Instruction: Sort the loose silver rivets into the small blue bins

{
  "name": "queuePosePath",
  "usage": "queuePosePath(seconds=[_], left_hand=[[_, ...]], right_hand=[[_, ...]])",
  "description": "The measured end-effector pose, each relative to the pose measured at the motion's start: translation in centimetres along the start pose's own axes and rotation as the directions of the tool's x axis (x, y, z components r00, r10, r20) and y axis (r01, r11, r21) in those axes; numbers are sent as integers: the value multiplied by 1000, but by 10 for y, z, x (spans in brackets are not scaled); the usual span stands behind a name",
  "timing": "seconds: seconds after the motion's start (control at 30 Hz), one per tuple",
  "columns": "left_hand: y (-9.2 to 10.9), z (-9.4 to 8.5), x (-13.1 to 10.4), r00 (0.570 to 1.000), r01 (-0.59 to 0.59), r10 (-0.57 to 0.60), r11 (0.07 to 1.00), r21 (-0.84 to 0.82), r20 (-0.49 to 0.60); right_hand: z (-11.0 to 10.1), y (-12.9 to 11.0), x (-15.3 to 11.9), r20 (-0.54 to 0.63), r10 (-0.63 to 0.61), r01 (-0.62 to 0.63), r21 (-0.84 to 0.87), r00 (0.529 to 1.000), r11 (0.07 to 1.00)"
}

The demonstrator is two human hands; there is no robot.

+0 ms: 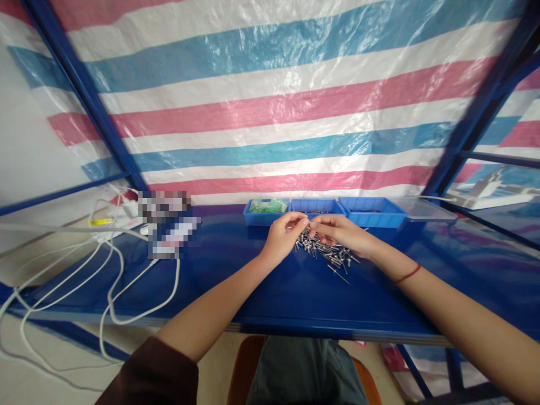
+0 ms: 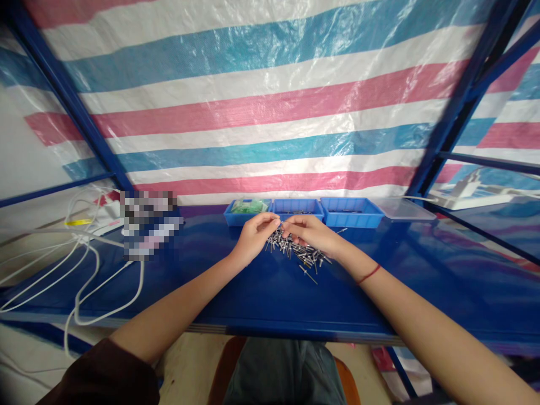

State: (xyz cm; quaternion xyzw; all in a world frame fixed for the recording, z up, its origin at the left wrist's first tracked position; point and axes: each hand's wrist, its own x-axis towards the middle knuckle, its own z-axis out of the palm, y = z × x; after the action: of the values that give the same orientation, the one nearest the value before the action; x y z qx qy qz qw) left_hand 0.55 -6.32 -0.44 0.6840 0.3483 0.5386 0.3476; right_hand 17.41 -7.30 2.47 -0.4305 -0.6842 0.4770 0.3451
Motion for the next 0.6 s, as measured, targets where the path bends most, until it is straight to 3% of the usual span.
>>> queuePosePath(seconds=[0.2,0.3,0.4,0.5,0.6], left_hand=[[-5,1,1,999,34,-34,999,36,-12],[-10,2,1,998,54,-55,998,21,31],[-12,3,0,991,82,-88,995,64,99],[-10,3,-2,994,64,-81,978,197,79],[-5,1,-5,996,-33,-2,929,368,94]], right_hand=[[-3,3,4,-172,-118,126,36,978,991],[-2,4,4,-217,-234,218,-97,948,971],[0,3,1,-207,-382,299,-342,901,891],[-5,3,1,-212,-435,282,-507,875,815],[-25,6,3,-357,-456,192,-576,815,794]])
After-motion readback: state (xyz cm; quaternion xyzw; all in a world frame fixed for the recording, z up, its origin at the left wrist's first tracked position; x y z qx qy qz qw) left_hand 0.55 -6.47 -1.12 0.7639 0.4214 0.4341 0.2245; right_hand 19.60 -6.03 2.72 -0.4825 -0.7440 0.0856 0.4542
